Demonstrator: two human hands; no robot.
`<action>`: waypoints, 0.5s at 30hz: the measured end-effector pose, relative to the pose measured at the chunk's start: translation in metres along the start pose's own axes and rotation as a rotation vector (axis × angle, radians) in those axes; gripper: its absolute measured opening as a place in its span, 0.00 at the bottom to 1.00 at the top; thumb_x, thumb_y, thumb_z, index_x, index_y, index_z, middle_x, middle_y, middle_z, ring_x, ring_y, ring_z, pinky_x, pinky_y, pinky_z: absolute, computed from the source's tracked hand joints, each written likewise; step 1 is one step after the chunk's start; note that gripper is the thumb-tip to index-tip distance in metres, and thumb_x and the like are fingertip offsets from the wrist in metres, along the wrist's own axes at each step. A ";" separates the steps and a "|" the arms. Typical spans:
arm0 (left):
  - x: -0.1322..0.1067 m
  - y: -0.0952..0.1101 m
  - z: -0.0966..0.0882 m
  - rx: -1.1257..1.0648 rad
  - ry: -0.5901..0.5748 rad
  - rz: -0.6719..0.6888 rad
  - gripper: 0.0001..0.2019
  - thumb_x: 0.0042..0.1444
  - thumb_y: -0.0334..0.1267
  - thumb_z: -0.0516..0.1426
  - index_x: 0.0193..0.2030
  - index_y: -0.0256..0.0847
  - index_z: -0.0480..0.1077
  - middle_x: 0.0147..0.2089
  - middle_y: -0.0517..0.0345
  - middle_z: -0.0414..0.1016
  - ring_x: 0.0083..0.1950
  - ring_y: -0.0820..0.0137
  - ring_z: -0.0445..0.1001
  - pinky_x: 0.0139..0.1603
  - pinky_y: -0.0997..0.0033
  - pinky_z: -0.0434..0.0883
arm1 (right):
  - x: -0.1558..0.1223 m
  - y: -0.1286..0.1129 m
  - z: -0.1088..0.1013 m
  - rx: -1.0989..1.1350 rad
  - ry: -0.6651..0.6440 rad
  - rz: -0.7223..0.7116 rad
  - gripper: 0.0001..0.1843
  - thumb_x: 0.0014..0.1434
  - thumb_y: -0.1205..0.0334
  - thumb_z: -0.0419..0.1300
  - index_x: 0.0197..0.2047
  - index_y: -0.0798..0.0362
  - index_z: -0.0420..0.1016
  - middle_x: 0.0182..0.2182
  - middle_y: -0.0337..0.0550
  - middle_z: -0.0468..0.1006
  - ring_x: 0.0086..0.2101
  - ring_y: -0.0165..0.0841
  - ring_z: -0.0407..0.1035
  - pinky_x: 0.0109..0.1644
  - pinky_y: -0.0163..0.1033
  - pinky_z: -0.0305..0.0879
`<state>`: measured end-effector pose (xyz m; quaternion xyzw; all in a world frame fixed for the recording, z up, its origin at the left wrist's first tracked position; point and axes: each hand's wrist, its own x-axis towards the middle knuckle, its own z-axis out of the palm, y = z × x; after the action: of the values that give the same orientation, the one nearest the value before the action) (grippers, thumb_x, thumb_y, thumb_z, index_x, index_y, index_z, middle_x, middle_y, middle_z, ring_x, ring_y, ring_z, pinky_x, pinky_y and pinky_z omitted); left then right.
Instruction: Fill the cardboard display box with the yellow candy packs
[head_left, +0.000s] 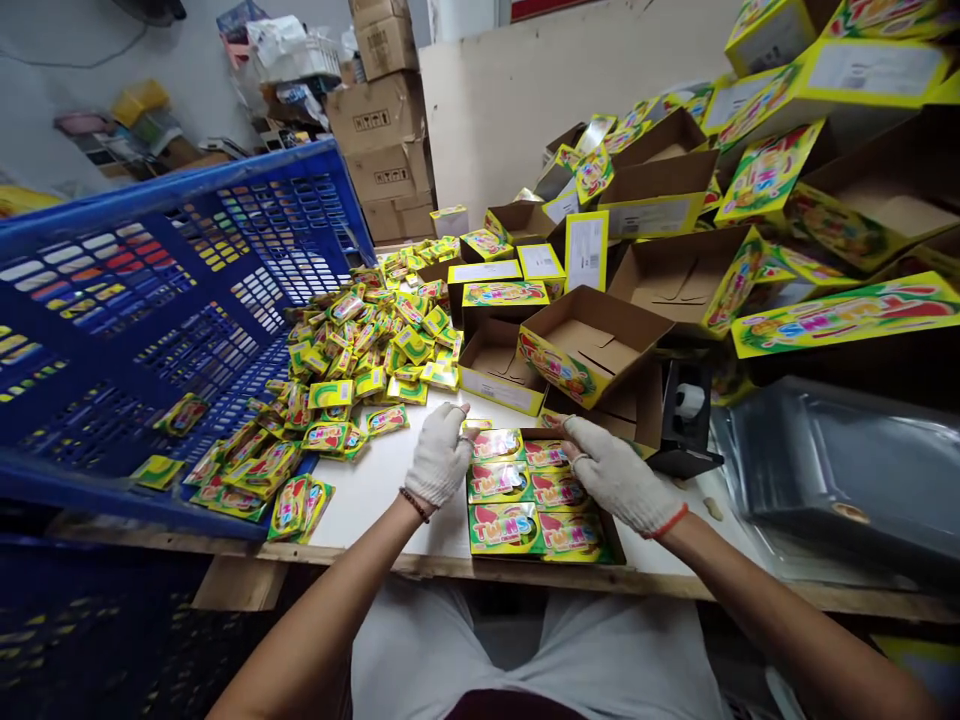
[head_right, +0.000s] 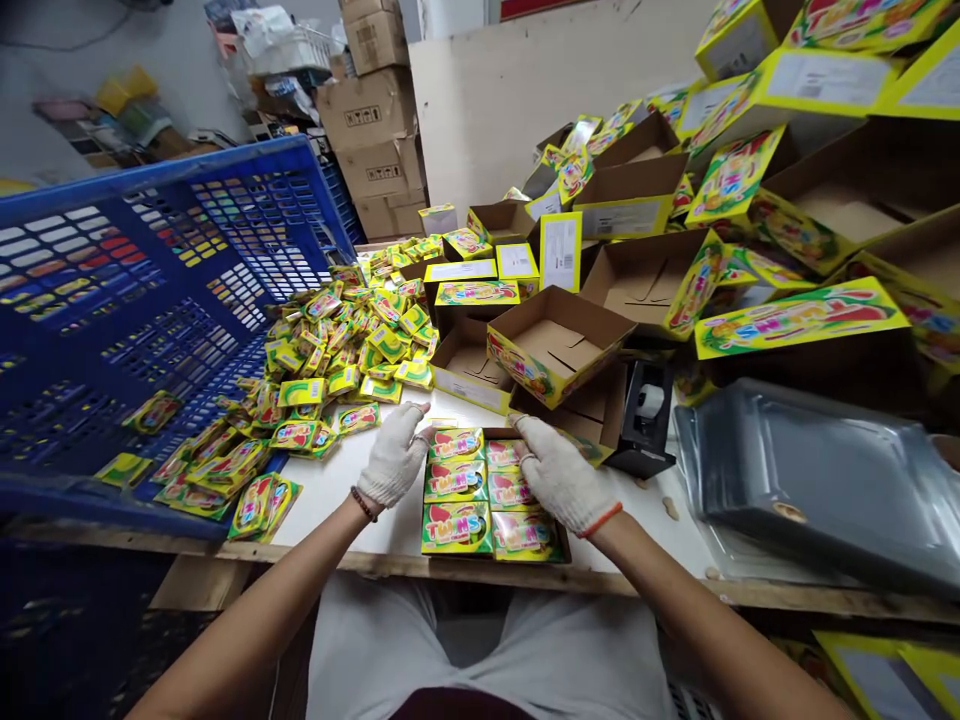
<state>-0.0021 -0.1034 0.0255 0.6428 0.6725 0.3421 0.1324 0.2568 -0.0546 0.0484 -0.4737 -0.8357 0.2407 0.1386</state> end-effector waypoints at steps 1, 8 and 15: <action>0.003 -0.004 0.005 -0.059 -0.037 -0.039 0.18 0.61 0.32 0.53 0.57 0.39 0.72 0.53 0.44 0.73 0.60 0.56 0.70 0.66 0.52 0.65 | 0.000 0.004 -0.002 0.039 0.018 -0.007 0.27 0.67 0.64 0.47 0.66 0.62 0.66 0.63 0.58 0.71 0.64 0.39 0.65 0.69 0.42 0.59; 0.030 -0.046 0.026 -0.273 -0.188 -0.125 0.26 0.50 0.29 0.62 0.58 0.42 0.70 0.52 0.48 0.78 0.56 0.61 0.76 0.62 0.57 0.71 | -0.015 0.021 0.008 0.060 0.025 0.003 0.27 0.63 0.60 0.50 0.62 0.56 0.73 0.61 0.53 0.75 0.60 0.43 0.69 0.67 0.48 0.64; 0.046 -0.029 0.022 -0.470 -0.066 -0.090 0.10 0.55 0.26 0.55 0.43 0.40 0.69 0.39 0.57 0.77 0.43 0.68 0.77 0.53 0.60 0.75 | -0.004 0.014 0.005 0.261 0.064 -0.036 0.28 0.64 0.51 0.53 0.63 0.52 0.72 0.60 0.55 0.75 0.60 0.47 0.69 0.68 0.55 0.62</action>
<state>-0.0174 -0.0513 0.0028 0.5747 0.5976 0.4618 0.3152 0.2666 -0.0536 0.0373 -0.4441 -0.8007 0.3299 0.2298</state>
